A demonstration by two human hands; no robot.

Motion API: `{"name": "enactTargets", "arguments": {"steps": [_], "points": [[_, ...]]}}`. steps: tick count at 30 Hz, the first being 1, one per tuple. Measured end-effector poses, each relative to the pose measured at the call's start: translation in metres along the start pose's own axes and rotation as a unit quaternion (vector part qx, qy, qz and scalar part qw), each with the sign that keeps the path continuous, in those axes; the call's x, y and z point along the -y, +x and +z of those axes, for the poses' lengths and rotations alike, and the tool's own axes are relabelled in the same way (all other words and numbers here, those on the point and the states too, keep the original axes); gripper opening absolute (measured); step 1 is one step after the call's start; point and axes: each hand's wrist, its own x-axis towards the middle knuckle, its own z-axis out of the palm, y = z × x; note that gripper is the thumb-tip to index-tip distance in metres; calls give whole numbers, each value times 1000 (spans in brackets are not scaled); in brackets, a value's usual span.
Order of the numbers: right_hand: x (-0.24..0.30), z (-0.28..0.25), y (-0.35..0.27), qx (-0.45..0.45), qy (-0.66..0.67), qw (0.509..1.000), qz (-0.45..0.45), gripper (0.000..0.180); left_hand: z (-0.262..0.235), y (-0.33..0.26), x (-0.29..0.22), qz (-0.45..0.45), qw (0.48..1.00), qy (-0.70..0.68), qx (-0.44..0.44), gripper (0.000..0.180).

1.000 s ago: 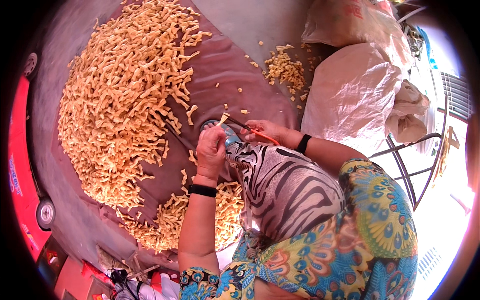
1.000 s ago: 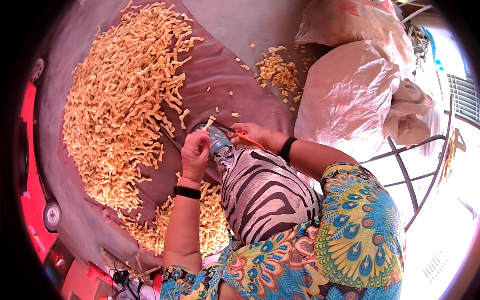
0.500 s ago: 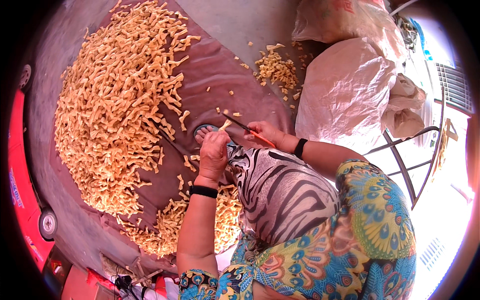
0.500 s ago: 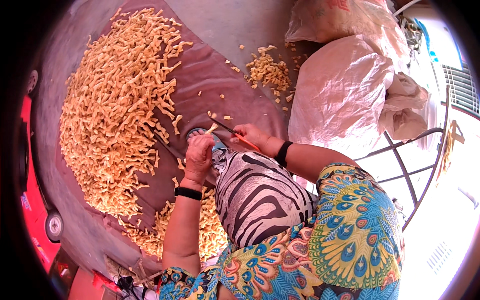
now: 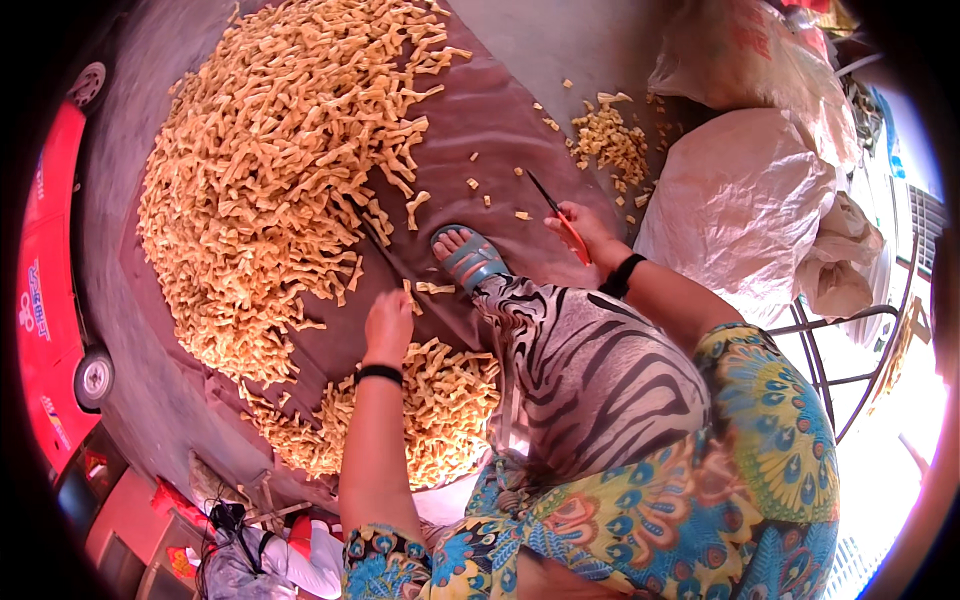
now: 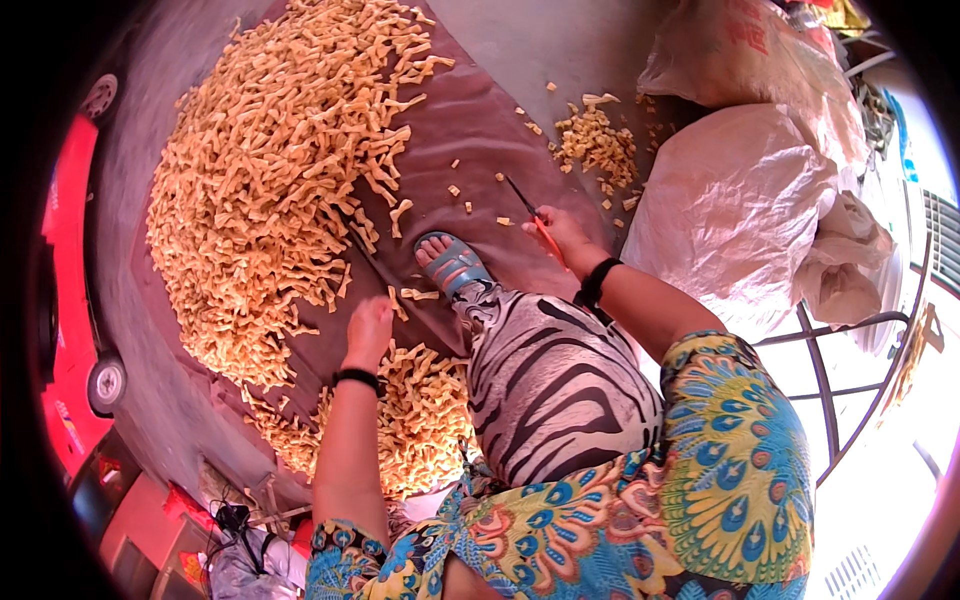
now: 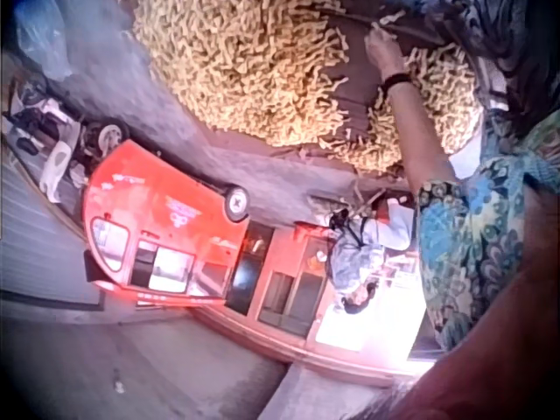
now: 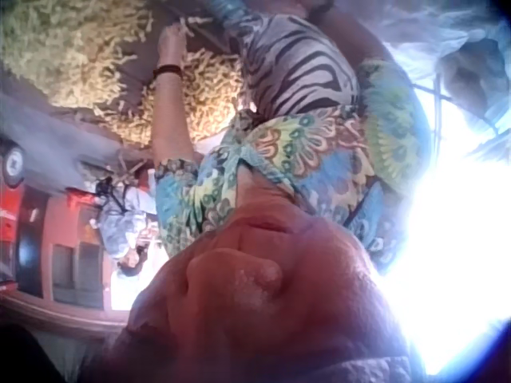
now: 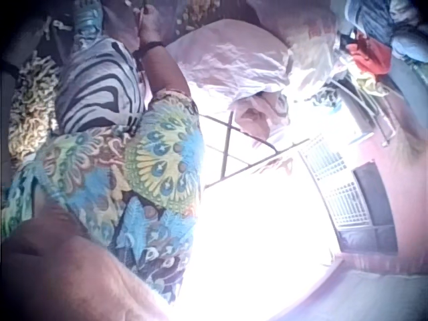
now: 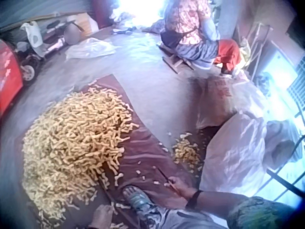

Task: The person is using scissors to cut small pieces off of ginger roots from a large pile on a tarp.

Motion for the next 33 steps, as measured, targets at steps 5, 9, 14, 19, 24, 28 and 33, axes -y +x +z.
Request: {"name": "enactTargets", "arguments": {"steps": [5,9,14,19,24,28,33], "points": [[14,37,-3,27,-47,998,11,20,10,88,-39,172,974,22,-149,37],[30,58,-14,70,-56,996,15,22,26,107,-52,96,990,90,-59,43],[41,66,-14,58,-91,994,28,20,36,70,-13,178,976,64,-107,41],[35,63,-21,69,-60,996,15,19,23,-7,29,69,974,216,20,19],[34,71,-20,77,-95,993,0,19,-3,45,20,101,969,52,-221,9],[47,81,-22,91,-140,985,-32,20,1,102,11,91,975,28,-200,20],[47,71,-23,77,-134,988,4,20,25,115,9,-98,979,-118,-133,11]]}}
